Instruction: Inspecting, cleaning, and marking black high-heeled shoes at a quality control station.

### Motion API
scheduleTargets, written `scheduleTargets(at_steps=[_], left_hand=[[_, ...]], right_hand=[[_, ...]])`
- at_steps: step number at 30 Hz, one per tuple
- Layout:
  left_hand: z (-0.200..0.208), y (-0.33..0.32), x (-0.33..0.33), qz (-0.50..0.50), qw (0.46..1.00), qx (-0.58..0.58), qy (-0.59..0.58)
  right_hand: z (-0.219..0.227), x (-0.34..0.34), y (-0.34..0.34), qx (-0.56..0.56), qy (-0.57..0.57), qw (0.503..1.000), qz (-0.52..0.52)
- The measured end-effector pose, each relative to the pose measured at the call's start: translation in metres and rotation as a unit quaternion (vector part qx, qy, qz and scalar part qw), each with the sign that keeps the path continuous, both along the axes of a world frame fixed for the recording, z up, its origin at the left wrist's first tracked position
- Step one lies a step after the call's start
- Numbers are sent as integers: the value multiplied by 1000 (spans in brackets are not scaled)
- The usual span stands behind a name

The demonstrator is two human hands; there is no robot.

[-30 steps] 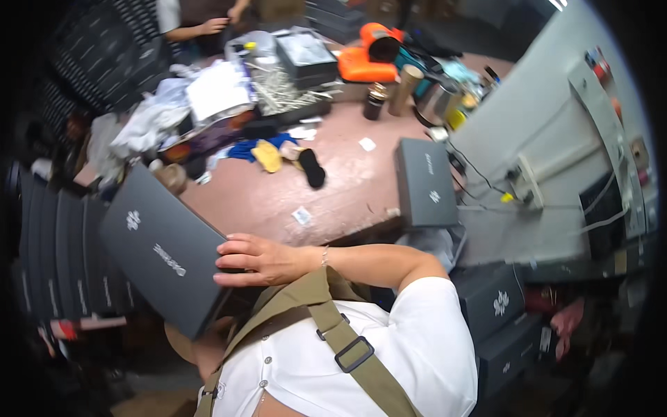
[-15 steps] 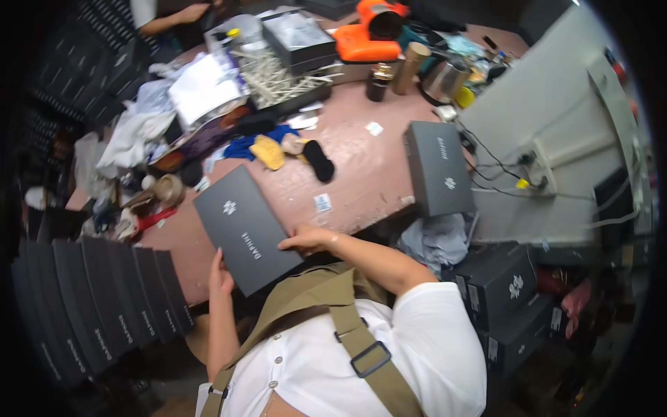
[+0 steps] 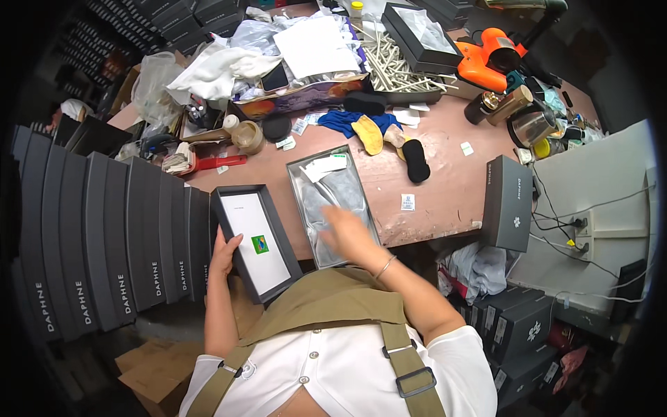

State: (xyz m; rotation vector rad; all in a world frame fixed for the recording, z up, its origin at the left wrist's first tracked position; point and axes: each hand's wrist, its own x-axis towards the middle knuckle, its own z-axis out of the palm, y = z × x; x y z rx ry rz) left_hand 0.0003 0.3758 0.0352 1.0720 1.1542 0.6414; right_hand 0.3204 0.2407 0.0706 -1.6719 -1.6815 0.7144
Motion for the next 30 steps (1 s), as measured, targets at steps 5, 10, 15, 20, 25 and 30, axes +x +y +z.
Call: scheduleTargets(at_steps=[5, 10, 15, 20, 25, 30], left_hand=[[0, 38, 13, -49, 880, 276, 382], [-20, 21, 114, -151, 727, 484, 464], [-34, -6, 241, -313, 771, 437, 341], [-52, 7, 219, -341, 755, 410, 382], [-27, 37, 232, -374, 807, 237, 391], [-24, 57, 219, -467, 811, 197, 292]], right_hand=[[-49, 56, 32, -109, -222, 968, -47], [-90, 45, 49, -36, -309, 945, -102], [-102, 57, 69, -113, -321, 939, -57], [-98, 60, 90, -193, -313, 930, 3], [-15, 90, 112, -315, -223, 910, 155], [-4, 150, 99, -317, -31, 924, 213]])
